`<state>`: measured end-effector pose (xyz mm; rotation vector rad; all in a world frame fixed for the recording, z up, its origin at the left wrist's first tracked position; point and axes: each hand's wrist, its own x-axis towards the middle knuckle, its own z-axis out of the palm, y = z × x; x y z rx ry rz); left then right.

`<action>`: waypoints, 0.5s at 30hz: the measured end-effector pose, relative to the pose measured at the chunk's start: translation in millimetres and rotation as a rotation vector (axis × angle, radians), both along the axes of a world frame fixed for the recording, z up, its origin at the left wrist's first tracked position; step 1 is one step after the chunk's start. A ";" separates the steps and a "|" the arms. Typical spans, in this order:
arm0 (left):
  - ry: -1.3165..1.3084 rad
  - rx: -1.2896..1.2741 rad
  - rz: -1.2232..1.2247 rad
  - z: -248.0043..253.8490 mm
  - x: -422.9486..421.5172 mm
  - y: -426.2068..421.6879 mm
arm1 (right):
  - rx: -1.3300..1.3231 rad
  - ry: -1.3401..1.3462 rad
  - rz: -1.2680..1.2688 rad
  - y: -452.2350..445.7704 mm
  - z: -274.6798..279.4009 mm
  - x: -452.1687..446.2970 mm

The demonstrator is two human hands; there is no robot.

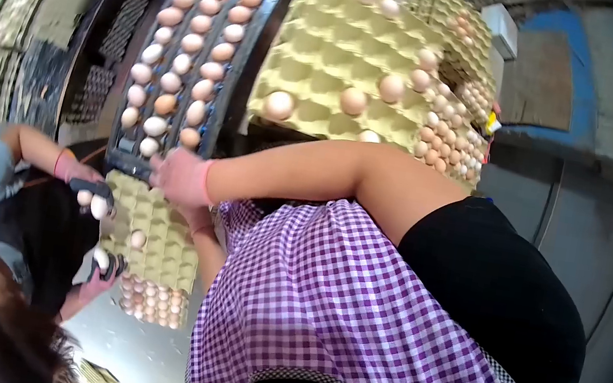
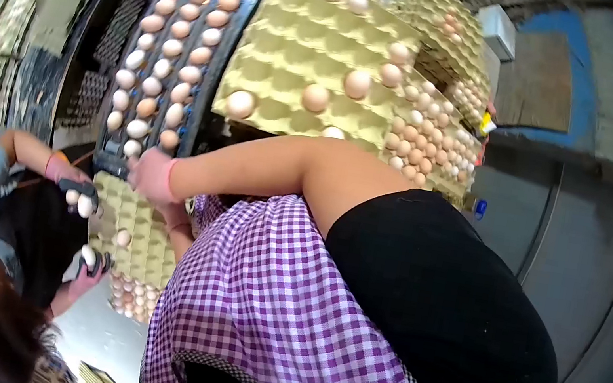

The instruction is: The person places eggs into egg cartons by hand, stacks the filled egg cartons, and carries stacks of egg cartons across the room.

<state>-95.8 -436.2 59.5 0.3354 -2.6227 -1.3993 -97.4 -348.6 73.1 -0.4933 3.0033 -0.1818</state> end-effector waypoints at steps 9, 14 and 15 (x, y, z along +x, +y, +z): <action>-0.289 -0.495 -0.098 -107.4 23.6 11.8 | -0.724 0.185 -0.010 232.6 176.9 142.6; -0.288 -0.415 0.211 -15.9 41.1 66.7 | -0.644 0.340 -0.614 320.7 166.9 248.2; -0.277 -0.429 0.224 0.5 47.9 77.2 | -0.721 0.411 -0.733 329.9 159.0 263.1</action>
